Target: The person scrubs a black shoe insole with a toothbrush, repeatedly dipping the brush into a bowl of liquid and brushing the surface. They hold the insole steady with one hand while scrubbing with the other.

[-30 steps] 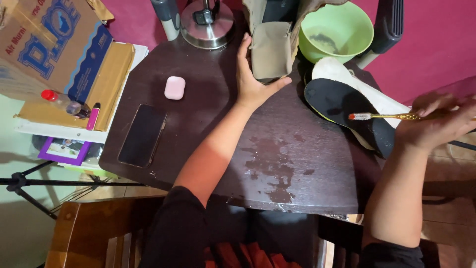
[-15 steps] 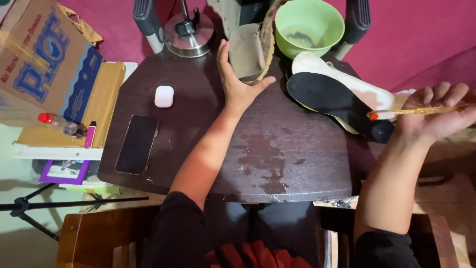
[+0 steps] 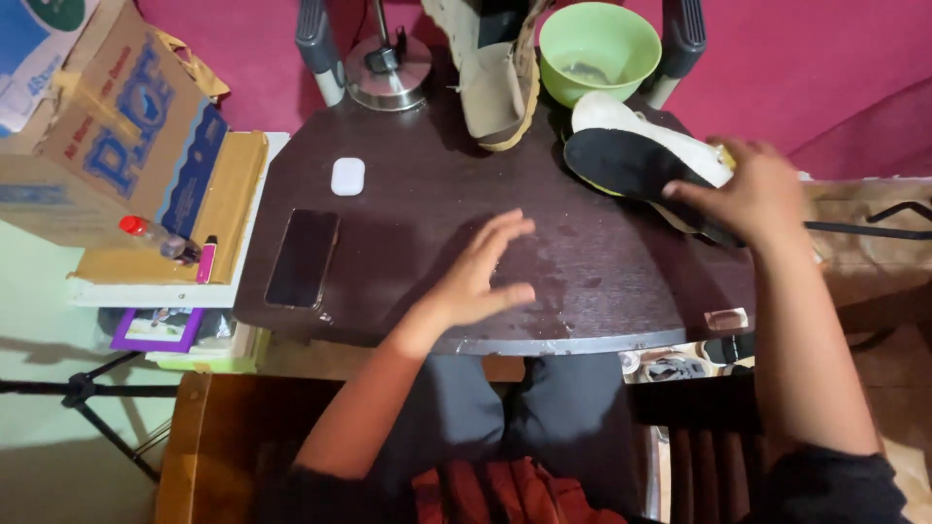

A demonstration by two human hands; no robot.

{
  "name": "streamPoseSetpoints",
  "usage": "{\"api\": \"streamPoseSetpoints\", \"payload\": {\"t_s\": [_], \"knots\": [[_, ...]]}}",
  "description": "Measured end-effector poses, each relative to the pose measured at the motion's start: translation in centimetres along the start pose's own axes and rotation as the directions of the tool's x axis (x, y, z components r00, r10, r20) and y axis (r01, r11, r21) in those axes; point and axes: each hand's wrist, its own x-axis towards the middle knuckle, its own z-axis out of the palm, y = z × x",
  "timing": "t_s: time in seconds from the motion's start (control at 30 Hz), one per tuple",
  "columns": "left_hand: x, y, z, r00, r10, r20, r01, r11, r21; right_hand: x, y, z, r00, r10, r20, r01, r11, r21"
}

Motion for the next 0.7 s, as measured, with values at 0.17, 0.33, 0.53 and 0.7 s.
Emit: {"api": "streamPoseSetpoints", "payload": {"t_s": [0.17, 0.33, 0.53, 0.7], "knots": [[-3.4, 2.6, -1.5, 0.975, -0.160, 0.155, 0.127, 0.971, 0.204, 1.5, 1.7, 5.3, 0.986, 0.062, 0.153, -0.024, 0.971, -0.239], [-4.0, 2.8, -4.5, 0.961, -0.173, 0.218, 0.092, 0.937, 0.336, -1.9, 1.3, 4.3, 0.996, -0.082, -0.021, 0.071, 0.948, -0.309], [-3.5, 2.1, -5.9, 0.975, -0.072, 0.210, -0.027, 0.901, 0.434, -5.8, -1.4, 4.4, 0.971, -0.193, -0.143, 0.148, 0.950, -0.275], [-4.2, 0.8, -4.1, 0.970, 0.219, 0.103, -0.231, 0.710, 0.665, -12.1, -8.5, 4.5, 0.885, -0.466, 0.008, 0.465, 0.883, 0.062]]}}
